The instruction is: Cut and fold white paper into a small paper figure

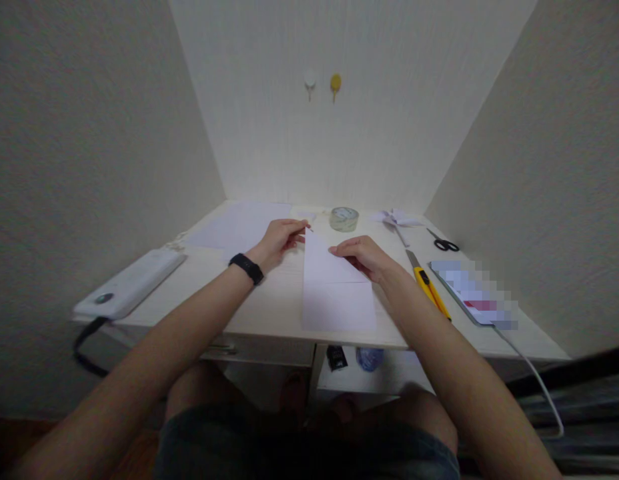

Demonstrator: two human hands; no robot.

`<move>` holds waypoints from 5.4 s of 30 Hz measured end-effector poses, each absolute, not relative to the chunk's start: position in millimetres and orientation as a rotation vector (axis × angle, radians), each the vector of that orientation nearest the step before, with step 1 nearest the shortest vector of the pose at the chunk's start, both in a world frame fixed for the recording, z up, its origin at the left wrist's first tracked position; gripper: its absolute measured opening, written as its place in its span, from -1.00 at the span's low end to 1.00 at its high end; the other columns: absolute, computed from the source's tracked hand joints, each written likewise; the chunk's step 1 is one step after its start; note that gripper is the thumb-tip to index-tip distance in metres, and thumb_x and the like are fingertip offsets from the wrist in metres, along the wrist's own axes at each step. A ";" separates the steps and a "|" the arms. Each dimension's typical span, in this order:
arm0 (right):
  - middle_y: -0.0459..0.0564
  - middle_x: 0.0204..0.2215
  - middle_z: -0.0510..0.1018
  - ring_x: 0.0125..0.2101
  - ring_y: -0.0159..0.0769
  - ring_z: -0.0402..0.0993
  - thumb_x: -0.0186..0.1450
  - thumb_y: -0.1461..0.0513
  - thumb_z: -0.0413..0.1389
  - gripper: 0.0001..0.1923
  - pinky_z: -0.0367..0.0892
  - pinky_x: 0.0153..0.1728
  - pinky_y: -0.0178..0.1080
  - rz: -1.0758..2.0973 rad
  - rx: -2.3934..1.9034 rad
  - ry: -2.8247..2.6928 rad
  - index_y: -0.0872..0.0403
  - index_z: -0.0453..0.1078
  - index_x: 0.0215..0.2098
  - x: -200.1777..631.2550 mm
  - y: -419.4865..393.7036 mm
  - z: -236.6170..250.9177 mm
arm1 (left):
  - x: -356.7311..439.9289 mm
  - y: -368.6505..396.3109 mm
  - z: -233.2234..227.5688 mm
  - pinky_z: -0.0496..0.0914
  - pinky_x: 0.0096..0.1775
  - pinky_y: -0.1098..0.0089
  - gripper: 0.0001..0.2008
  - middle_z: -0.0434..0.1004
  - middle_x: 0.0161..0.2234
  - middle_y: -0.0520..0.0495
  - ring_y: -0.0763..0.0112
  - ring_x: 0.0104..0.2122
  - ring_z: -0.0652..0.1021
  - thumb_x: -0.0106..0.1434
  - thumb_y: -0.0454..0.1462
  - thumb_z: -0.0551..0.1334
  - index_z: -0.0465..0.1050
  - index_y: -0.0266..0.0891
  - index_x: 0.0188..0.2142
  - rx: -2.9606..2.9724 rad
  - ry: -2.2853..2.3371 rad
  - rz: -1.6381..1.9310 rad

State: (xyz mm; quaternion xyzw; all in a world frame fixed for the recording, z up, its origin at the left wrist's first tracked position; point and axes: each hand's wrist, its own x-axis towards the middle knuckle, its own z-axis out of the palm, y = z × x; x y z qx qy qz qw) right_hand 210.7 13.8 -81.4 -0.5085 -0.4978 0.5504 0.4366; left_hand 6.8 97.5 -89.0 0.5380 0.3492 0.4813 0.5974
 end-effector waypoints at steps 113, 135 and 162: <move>-0.02 -0.59 0.59 -0.60 -0.36 0.40 -0.13 0.09 0.42 -0.73 0.27 -0.59 -0.32 1.143 -1.735 -1.829 0.08 0.60 -0.53 301.1 -19.2 24.9 | -12.9 93.6 -68.7 0.49 -0.27 0.40 -0.63 0.66 -0.29 -0.25 0.38 -0.36 0.63 0.05 -0.07 0.47 0.60 -0.36 -0.32 1.525 0.611 0.497; -0.03 -0.57 0.57 -0.56 -0.40 0.45 -0.03 0.31 0.27 -0.93 0.37 -0.50 -0.36 1.073 -1.279 -1.078 0.15 0.48 -0.55 276.3 32.9 -50.1 | 3.5 85.5 -73.1 0.25 -0.49 0.47 -0.83 0.52 -0.52 -0.06 0.52 -0.56 0.40 0.02 -0.24 0.45 0.58 -0.33 -0.48 1.593 0.718 0.644; -0.08 -0.57 0.55 -0.61 -0.44 0.41 -0.10 0.23 0.44 -0.71 0.37 -0.59 -0.39 1.180 -1.099 -1.000 0.12 0.43 -0.53 216.4 27.6 -109.7 | 3.5 95.7 -93.7 0.49 -0.46 0.45 -0.88 0.64 -0.32 -0.22 0.39 -0.46 0.61 0.21 -0.32 0.33 0.51 -0.37 -0.28 1.318 0.792 0.974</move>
